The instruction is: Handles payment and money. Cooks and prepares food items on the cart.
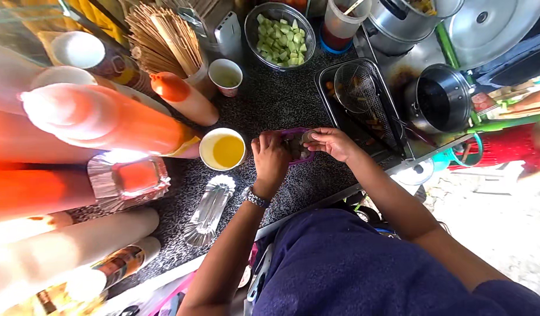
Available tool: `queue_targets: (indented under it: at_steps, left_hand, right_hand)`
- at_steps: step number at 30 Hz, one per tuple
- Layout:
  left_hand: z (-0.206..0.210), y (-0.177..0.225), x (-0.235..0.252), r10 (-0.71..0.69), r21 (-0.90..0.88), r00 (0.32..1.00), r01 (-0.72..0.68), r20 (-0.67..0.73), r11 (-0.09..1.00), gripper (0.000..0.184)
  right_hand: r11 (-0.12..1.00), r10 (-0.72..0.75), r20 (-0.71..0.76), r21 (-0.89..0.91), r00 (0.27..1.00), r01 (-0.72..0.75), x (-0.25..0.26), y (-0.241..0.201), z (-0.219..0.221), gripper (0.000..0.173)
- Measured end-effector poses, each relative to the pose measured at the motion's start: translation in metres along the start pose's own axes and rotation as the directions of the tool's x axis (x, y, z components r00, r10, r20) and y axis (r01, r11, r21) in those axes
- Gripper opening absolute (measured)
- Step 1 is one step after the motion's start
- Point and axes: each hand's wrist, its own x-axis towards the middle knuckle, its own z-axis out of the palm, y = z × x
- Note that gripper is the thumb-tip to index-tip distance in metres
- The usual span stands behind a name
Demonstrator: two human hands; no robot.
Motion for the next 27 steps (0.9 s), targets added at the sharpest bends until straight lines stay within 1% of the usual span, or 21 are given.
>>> queue_targets:
  at_steps: [3, 6, 7, 9, 11, 13, 15, 16, 17, 18, 20, 22, 23, 25, 26, 27]
  left_hand:
    - [-0.005, -0.007, -0.005, -0.057, -0.159, 0.997, 0.050, -0.042, 0.986, 0.015]
    - [-0.013, -0.008, -0.010, -0.144, -0.323, 0.986, 0.110, -0.083, 0.940, 0.024]
    - [-0.016, -0.006, -0.011, -0.156, -0.361, 0.983, 0.110, -0.099, 0.926, 0.024]
    - [-0.023, 0.001, -0.010, -0.120, -0.408, 0.987, 0.064, -0.111, 0.911, 0.025]
    - [-0.032, 0.010, -0.008, -0.056, -0.416, 0.995, 0.018, -0.078, 0.909, 0.028]
    - [-0.044, 0.018, -0.003, -0.038, -0.433, 0.998, 0.014, -0.046, 0.901, 0.029]
    - [-0.045, 0.014, 0.002, -0.054, -0.429, 0.996, 0.020, -0.068, 0.903, 0.027]
    - [-0.039, 0.008, 0.006, -0.060, -0.395, 0.993, 0.016, -0.101, 0.918, 0.025]
    - [-0.035, 0.004, 0.007, -0.056, -0.345, 0.994, 0.018, -0.099, 0.938, 0.022]
    - [-0.031, 0.001, 0.005, -0.034, -0.287, 0.997, 0.011, -0.075, 0.958, 0.020]
    - [-0.021, -0.001, -0.002, 0.019, -0.178, 1.000, -0.020, -0.011, 0.984, 0.016]
    - [-0.003, -0.004, -0.004, 0.003, -0.073, 1.000, -0.001, 0.028, 0.997, 0.017]
    - [0.005, -0.005, -0.002, -0.037, -0.037, 0.998, 0.039, 0.053, 0.999, 0.019]
    - [0.010, -0.002, 0.000, -0.090, -0.008, 0.994, 0.090, 0.068, 0.996, 0.026]
    - [0.011, 0.000, 0.000, -0.079, -0.011, 0.996, 0.079, 0.041, 0.997, 0.030]
    - [0.010, 0.001, -0.001, -0.051, -0.024, 0.999, 0.051, 0.005, 0.998, 0.034]
  right_hand:
    - [1.000, 0.001, 0.005, 0.010, 1.000, -0.001, -0.001, 0.001, 0.001, 0.029]
    - [0.996, 0.033, -0.021, 0.086, 0.999, -0.031, -0.001, 0.001, 0.006, 0.029]
    - [0.993, 0.041, -0.015, 0.112, 0.999, -0.039, 0.000, 0.002, 0.007, 0.032]
    - [0.985, 0.059, 0.004, 0.159, 0.998, -0.059, 0.001, 0.004, 0.011, 0.040]
    - [0.975, 0.083, 0.038, 0.204, 0.996, -0.089, 0.003, 0.003, 0.019, 0.047]
    - [0.963, 0.091, 0.065, 0.249, 0.994, -0.104, 0.006, 0.001, 0.025, 0.048]
    - [0.944, 0.101, 0.067, 0.309, 0.993, -0.117, 0.011, -0.001, 0.027, 0.046]
    - [0.941, 0.106, 0.059, 0.318, 0.993, -0.119, 0.012, -0.001, 0.026, 0.044]
    - [0.944, 0.109, 0.041, 0.310, 0.993, -0.116, 0.012, -0.003, 0.024, 0.039]
    - [0.953, 0.104, 0.030, 0.283, 0.994, -0.108, 0.012, -0.004, 0.022, 0.036]
    - [0.974, 0.092, 0.048, 0.203, 0.995, -0.099, 0.012, -0.004, 0.014, 0.036]
    - [0.989, 0.073, 0.035, 0.124, 0.997, -0.077, 0.011, 0.000, 0.013, 0.033]
    - [0.996, 0.046, 0.019, 0.072, 0.999, -0.047, 0.009, 0.005, 0.015, 0.033]
    - [0.994, -0.051, -0.014, -0.102, 0.999, 0.049, 0.004, 0.017, 0.020, 0.033]
    - [0.972, -0.102, -0.023, -0.214, 0.995, 0.095, 0.003, 0.019, 0.024, 0.031]
    - [0.927, -0.156, 0.003, -0.344, 0.988, 0.148, 0.002, 0.020, 0.027, 0.030]
